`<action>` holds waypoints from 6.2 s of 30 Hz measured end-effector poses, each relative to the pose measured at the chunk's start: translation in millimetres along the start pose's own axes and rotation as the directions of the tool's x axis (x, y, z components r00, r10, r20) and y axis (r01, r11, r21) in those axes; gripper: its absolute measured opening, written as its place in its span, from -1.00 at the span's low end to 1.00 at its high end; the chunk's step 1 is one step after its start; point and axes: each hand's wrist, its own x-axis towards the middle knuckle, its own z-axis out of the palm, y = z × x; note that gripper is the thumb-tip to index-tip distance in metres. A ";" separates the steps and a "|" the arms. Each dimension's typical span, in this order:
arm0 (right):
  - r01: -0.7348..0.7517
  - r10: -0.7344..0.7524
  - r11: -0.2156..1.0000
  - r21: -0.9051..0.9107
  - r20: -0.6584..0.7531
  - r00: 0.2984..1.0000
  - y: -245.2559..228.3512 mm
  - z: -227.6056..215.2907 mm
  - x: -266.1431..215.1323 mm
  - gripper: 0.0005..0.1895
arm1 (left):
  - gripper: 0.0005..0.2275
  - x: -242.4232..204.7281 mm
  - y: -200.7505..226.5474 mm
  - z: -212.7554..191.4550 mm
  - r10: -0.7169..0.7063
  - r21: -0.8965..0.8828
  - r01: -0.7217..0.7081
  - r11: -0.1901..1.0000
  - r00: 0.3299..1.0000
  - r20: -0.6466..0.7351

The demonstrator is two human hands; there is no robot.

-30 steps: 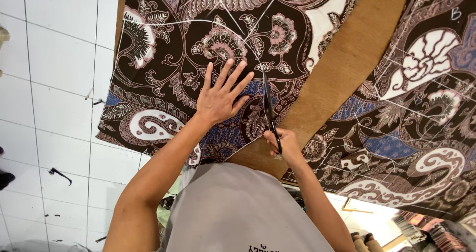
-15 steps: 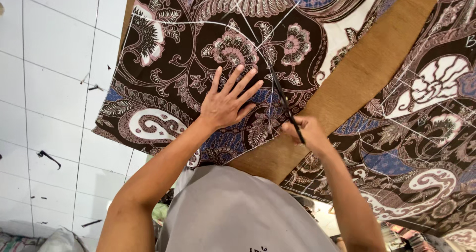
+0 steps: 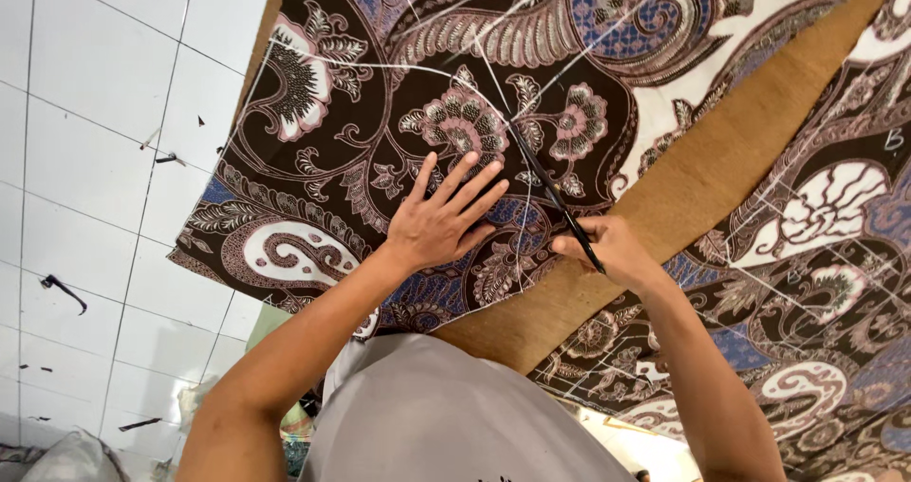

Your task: The person uses shears to cut a large piece of patterned fabric laid on a wooden table. They follow pre-drawn white lines, separating sections of the fabric into smaller pieces. The cut pieces remain on the table as the task continues.

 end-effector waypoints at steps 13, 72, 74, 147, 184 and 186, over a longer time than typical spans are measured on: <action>-0.033 0.047 0.976 -0.214 0.060 0.997 -22.6 -38.8 28.4 -0.55 | -0.40 -39.5 -126.0 -48.9 -0.590 0.099 0.599 0.795 0.801 -0.102; 0.165 0.077 0.505 -0.847 0.235 0.969 -242.9 -53.2 128.3 -0.19 | -0.26 -42.0 -134.6 -53.4 -0.552 0.074 0.571 0.818 0.813 -0.185; 0.146 0.089 0.510 -0.847 0.221 0.971 -244.6 -50.8 127.6 -0.21 | -0.26 -41.4 -134.7 -51.4 -0.559 0.065 0.576 0.815 0.810 -0.178; 0.062 0.513 0.717 0.694 -0.586 0.627 257.7 160.7 -38.5 -0.67 | -0.36 343.2 -39.2 -25.5 -0.021 0.273 -0.017 0.962 0.991 0.135; 0.512 0.050 0.799 0.315 -0.883 0.466 177.1 158.4 -126.8 -0.69 | -0.32 44.8 -3.2 -7.7 0.492 0.130 -0.558 0.820 0.802 0.339; 0.519 0.030 0.803 0.294 -0.889 0.457 178.5 164.0 -138.6 -0.66 | -0.35 35.3 3.9 -12.0 0.637 0.054 -0.740 0.670 0.611 0.470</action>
